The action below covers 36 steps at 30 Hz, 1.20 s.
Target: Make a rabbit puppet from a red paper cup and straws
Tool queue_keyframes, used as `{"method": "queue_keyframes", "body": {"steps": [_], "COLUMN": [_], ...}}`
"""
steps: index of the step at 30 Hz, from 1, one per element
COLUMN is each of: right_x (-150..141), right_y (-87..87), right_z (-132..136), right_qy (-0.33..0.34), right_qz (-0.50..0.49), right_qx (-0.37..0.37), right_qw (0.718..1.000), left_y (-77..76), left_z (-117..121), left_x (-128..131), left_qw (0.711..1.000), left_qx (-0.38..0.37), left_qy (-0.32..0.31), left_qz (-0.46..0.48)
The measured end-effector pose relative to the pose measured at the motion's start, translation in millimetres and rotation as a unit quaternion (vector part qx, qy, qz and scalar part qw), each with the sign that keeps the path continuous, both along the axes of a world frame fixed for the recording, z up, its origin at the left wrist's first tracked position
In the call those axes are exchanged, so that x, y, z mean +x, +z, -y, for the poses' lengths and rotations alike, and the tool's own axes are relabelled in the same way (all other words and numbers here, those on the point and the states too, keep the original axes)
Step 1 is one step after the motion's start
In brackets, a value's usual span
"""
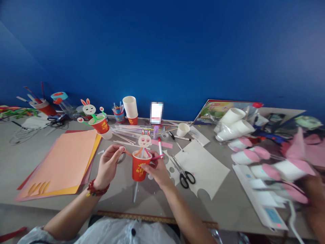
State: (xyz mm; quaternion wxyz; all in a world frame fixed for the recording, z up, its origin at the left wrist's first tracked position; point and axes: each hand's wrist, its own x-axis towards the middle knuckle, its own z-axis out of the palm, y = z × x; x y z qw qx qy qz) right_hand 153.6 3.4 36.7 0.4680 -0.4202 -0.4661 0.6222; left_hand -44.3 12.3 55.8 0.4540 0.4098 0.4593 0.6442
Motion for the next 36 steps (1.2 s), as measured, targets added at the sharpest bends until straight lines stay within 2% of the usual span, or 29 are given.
{"method": "queue_keyframes", "body": {"steps": [5, 9, 11, 16, 18, 23, 27, 32, 36], "right_x": [0, -2, -2, -3, -3, -2, -1, -1, -2], "right_y": [-2.4, -2.5, -2.6, -2.8, -1.9, -1.0, -3.5, -3.0, -1.2], "right_z": [0, 0, 0, 0, 0, 0, 0, 0, 0], "right_qy": [-0.003, -0.005, 0.000, -0.003, -0.003, -0.005, -0.006, -0.011, -0.002], "right_qz": [0.018, 0.025, 0.017, 0.002, 0.000, -0.007, -0.001, -0.017, -0.037], "right_qx": [0.021, 0.052, 0.054, 0.025, 0.023, 0.021, 0.027, 0.026, 0.030], "right_qw": [1.000, 0.998, 0.998, 1.000, 1.000, 1.000, 1.000, 0.999, 0.999], "left_y": [0.9, 1.3, 4.2, 14.1, 15.4, 13.6, 16.1, 17.4, 7.2], "left_z": [-2, -5, -5, -3, -1, -1, -3, -3, 5], "left_x": [-2, -6, -8, -6, -4, -3, -6, -10, -5], "left_qw": [0.997, 0.976, 0.972, 0.995, 0.997, 0.996, 0.994, 0.991, 0.982], "left_qx": [0.008, 0.026, 0.027, 0.012, 0.006, -0.008, -0.022, -0.034, -0.003], "left_qy": [0.005, 0.044, 0.051, -0.048, -0.062, -0.048, -0.063, -0.113, -0.187], "left_qz": [-0.078, -0.210, -0.230, -0.087, -0.053, -0.068, -0.086, -0.062, 0.004]}}
